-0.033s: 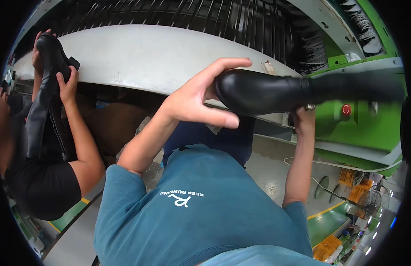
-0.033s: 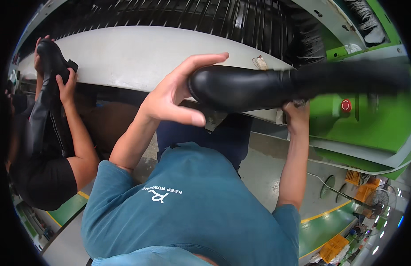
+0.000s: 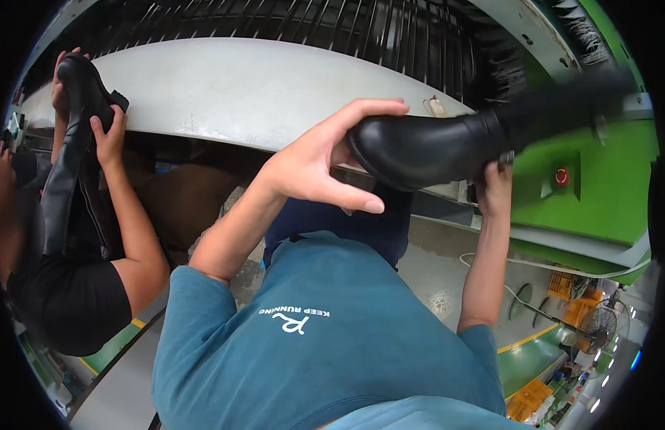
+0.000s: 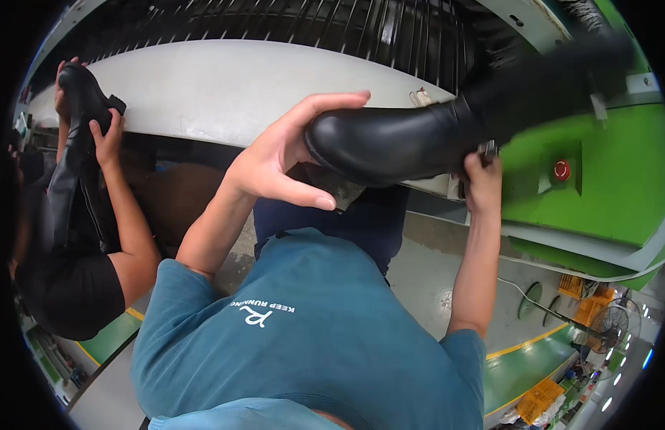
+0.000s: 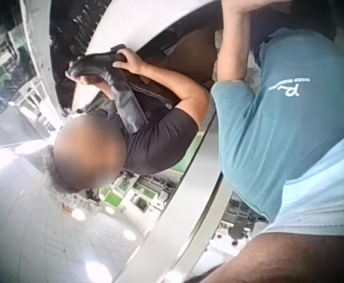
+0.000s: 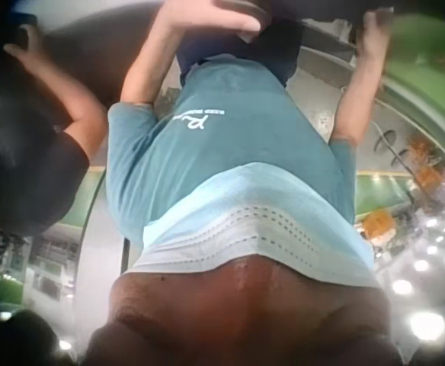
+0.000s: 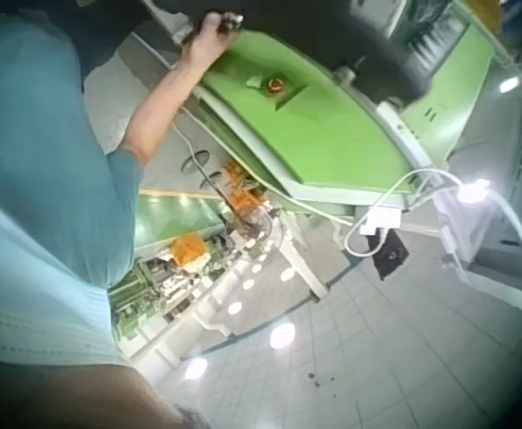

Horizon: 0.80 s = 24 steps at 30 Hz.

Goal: Manually fitting and pressing the outsoles onto boots on a production line.

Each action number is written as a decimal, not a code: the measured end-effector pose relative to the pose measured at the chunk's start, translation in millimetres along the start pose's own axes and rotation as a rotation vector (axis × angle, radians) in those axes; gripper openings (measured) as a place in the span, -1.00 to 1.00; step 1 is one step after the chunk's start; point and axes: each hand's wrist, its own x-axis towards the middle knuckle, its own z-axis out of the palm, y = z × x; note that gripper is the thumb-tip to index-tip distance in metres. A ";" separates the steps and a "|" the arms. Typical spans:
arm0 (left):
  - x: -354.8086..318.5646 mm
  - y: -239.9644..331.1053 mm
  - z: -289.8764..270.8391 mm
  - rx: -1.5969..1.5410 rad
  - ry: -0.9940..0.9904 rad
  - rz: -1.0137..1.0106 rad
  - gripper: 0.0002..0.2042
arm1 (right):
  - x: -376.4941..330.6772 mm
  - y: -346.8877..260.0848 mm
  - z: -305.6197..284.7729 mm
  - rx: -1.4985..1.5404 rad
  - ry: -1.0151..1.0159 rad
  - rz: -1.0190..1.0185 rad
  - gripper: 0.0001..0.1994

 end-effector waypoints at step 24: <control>-45.4 -71.9 -4.4 0.881 0.361 0.216 -0.41 | -9.8 -44.4 165.3 -0.856 -0.426 -0.750 -0.49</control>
